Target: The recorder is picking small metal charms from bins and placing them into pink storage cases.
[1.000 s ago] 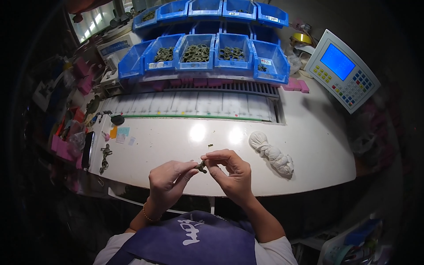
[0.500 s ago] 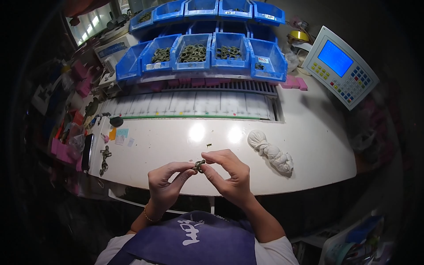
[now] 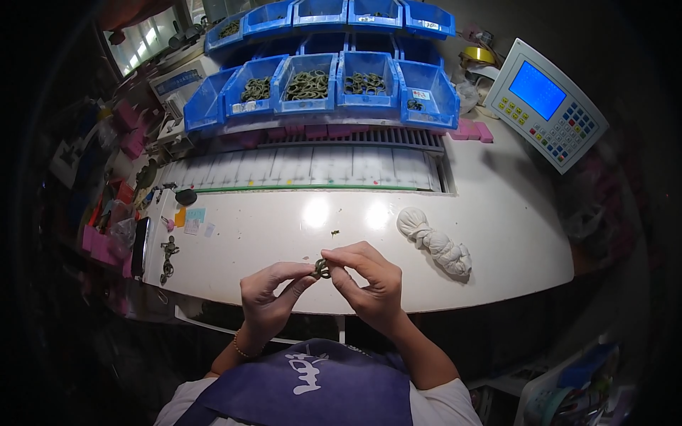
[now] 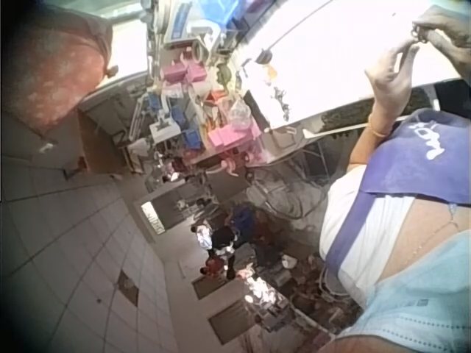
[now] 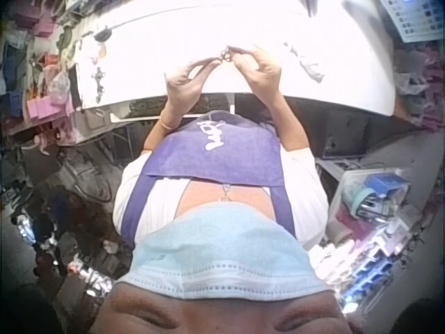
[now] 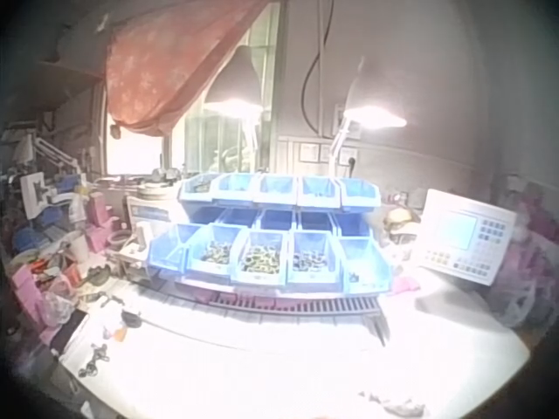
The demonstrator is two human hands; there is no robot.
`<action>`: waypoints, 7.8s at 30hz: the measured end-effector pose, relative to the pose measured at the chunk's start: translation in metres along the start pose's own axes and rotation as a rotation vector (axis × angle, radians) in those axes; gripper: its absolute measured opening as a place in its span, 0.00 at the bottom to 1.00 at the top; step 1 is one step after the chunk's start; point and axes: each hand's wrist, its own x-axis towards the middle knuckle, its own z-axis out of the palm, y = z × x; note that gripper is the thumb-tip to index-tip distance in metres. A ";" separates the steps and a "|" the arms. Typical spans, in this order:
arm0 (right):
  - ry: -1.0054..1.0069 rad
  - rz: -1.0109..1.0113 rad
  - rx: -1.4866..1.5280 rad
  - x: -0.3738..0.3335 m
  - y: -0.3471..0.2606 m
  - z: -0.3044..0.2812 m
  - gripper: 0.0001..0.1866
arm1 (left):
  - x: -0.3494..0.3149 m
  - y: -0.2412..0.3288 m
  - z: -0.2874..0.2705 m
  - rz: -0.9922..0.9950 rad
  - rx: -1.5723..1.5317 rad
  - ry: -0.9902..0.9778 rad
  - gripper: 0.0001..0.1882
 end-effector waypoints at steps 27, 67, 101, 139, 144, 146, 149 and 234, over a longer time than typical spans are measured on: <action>-0.026 0.265 0.264 -0.006 0.004 -0.002 0.11 | -0.005 -0.010 -0.003 -0.373 -0.540 0.016 0.08; 0.086 -0.031 -0.176 -0.006 0.008 0.010 0.10 | -0.002 -0.002 -0.003 -0.156 -0.024 0.019 0.05; 0.065 0.067 -0.186 -0.009 -0.008 0.007 0.04 | -0.013 -0.016 -0.005 -0.077 -0.200 -0.004 0.12; 0.084 -0.496 -0.496 -0.007 -0.001 0.004 0.18 | -0.008 -0.010 -0.008 -0.567 -0.821 -0.184 0.17; 0.013 0.258 0.156 -0.021 -0.005 0.002 0.08 | -0.008 -0.008 -0.002 -0.391 -0.663 -0.112 0.19; -0.002 0.295 0.205 -0.019 -0.008 0.002 0.08 | -0.010 -0.009 -0.001 -0.360 -0.623 -0.115 0.19; -0.025 0.290 0.237 -0.016 -0.011 0.002 0.07 | -0.012 -0.011 0.000 -0.298 -0.532 -0.108 0.19; 0.092 0.316 0.232 -0.003 0.018 -0.048 0.08 | -0.012 -0.070 0.020 -0.868 -0.508 -0.215 0.19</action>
